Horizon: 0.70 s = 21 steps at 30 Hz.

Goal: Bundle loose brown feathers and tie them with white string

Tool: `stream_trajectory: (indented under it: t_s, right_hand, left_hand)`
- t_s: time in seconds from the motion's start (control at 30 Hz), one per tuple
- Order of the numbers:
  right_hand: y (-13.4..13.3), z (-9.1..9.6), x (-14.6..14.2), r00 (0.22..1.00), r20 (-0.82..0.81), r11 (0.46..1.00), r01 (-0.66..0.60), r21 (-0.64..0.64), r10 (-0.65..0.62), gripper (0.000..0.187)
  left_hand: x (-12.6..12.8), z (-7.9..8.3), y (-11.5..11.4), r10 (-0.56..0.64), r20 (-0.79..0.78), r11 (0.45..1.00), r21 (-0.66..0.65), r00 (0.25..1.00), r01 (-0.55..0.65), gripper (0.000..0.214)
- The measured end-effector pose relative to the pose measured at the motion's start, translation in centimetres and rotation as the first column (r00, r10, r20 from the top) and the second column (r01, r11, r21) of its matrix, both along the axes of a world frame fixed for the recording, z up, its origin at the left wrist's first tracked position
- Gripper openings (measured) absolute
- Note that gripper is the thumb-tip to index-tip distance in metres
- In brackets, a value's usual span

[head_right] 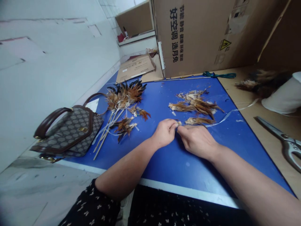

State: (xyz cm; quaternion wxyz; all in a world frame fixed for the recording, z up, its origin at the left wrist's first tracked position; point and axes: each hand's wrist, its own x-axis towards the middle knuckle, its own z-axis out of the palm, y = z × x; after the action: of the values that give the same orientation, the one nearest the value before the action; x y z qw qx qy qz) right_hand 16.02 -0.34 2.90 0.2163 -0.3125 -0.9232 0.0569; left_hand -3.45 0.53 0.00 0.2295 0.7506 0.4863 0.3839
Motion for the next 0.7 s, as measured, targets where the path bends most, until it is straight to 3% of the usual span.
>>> stream_trajectory:
  t_s: [0.07, 0.13, 0.2, 0.27, 0.33, 0.4, 0.53, 0.7]
  right_hand:
    - [0.7, 0.8, 1.0, 0.996, 0.078, 0.999, -0.037, 0.009, 0.036, 0.018]
    - [1.4, 1.3, 1.9, 0.997, 0.056, 0.998, -0.044, -0.034, 0.046, 0.018]
    - [2.1, 1.4, 2.5, 0.997, -0.039, 0.985, -0.071, -0.160, 0.065, 0.019]
    - [2.5, 1.3, 2.7, 0.980, -0.189, 0.930, -0.126, -0.345, 0.062, 0.026]
    - [2.5, 1.1, 2.3, 0.941, -0.337, 0.861, -0.167, -0.480, -0.006, 0.032]
    - [2.0, 0.8, 1.5, 0.905, -0.415, 0.850, -0.140, -0.507, -0.098, 0.033]
    - [0.6, 0.1, -0.6, 0.876, -0.454, 0.943, 0.001, -0.333, -0.162, 0.033]
    - [-0.5, -0.9, -1.9, 0.906, -0.413, 0.991, 0.047, -0.122, -0.094, 0.022]
  left_hand:
    - [-0.3, 0.4, -0.3, -0.106, -0.218, 0.993, 0.018, 0.970, 0.112, 0.022]
    - [-0.5, 0.8, -0.6, -0.219, -0.328, 0.973, -0.008, 0.919, 0.229, 0.025]
    - [-0.4, 1.1, -0.9, -0.351, -0.283, 0.931, -0.006, 0.893, 0.364, 0.026]
    - [-0.2, 1.4, -1.2, -0.430, -0.107, 0.897, 0.061, 0.897, 0.437, 0.024]
    - [0.1, 1.6, -1.3, -0.377, 0.104, 0.922, 0.138, 0.920, 0.362, 0.025]
    - [0.5, 1.7, -1.5, -0.225, 0.264, 0.969, 0.166, 0.938, 0.186, 0.026]
    - [1.2, 1.7, -1.8, 0.009, 0.336, 0.989, 0.135, 0.942, -0.057, 0.027]
    - [2.0, 1.3, -2.0, 0.114, 0.449, 0.993, -0.042, 0.886, -0.107, 0.026]
